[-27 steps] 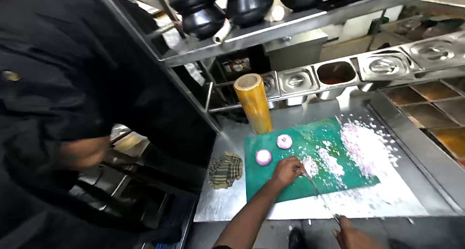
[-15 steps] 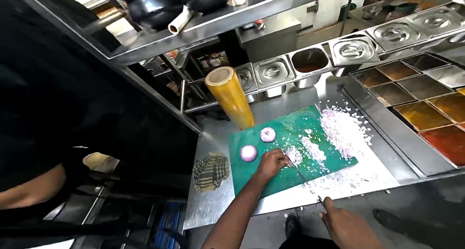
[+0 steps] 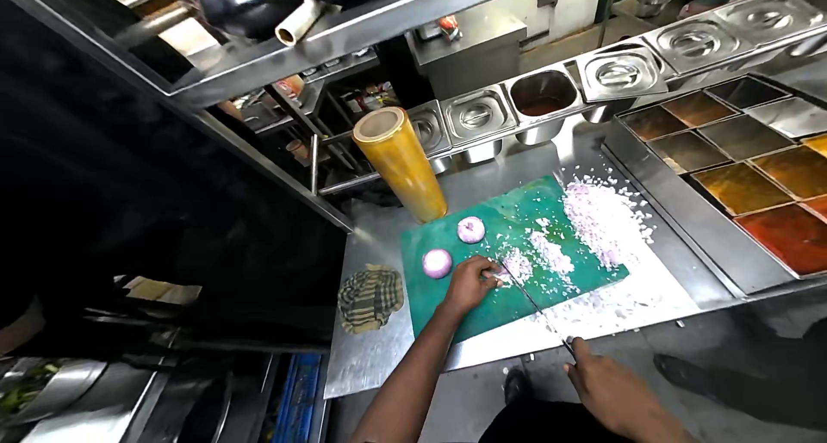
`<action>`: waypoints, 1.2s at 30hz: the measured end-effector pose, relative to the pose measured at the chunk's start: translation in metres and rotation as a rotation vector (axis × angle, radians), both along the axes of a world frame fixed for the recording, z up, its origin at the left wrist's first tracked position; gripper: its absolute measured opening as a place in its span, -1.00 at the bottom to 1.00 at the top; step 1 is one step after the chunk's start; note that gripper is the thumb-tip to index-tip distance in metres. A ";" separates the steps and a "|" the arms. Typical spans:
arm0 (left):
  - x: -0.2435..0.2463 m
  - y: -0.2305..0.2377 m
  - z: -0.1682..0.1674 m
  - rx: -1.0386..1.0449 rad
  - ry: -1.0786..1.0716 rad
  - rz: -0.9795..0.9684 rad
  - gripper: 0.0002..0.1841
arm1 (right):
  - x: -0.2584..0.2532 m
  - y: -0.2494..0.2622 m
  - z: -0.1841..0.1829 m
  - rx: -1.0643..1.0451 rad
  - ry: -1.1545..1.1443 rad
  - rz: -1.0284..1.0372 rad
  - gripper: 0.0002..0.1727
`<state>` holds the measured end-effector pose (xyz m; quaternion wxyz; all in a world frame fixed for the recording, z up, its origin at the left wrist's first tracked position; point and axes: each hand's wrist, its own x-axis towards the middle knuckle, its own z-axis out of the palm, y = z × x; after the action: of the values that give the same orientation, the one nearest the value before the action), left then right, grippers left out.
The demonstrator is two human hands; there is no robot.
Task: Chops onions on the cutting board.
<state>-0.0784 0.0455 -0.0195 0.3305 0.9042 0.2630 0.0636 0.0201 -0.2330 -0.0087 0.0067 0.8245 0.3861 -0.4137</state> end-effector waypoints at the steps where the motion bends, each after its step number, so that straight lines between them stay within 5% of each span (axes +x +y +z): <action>1: 0.003 -0.002 0.003 0.011 0.026 0.002 -0.84 | -0.001 0.001 -0.001 0.001 -0.003 0.002 -0.42; 10: 0.018 -0.006 0.014 0.077 0.152 -0.041 -0.85 | 0.003 -0.005 0.047 0.004 -0.084 0.073 -0.43; 14: 0.018 -0.006 0.013 0.109 0.145 -0.054 -0.87 | 0.005 0.010 0.008 -0.022 -0.024 0.068 -0.43; 19: 0.018 -0.006 0.013 0.105 0.150 -0.062 -0.85 | 0.009 0.006 0.039 -0.020 -0.025 0.093 -0.44; 23: 0.017 -0.003 0.007 0.122 0.119 -0.081 -0.85 | 0.006 0.008 0.003 -0.020 -0.016 0.075 -0.42; 27: 0.013 -0.005 0.005 0.132 0.100 -0.097 -0.84 | 0.005 0.002 0.035 0.009 -0.018 0.085 -0.42; 32: 0.009 -0.002 -0.006 0.170 -0.028 -0.141 -0.86 | 0.001 0.002 -0.002 0.005 -0.027 0.074 -0.42; 36: 0.007 0.000 -0.009 0.196 -0.075 -0.156 -0.87 | 0.002 -0.001 0.034 0.011 -0.028 0.093 -0.43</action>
<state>-0.0717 0.0458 -0.0285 0.2543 0.9468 0.1719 0.0967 0.0222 -0.2344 0.0249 0.0266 0.8114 0.4261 -0.3992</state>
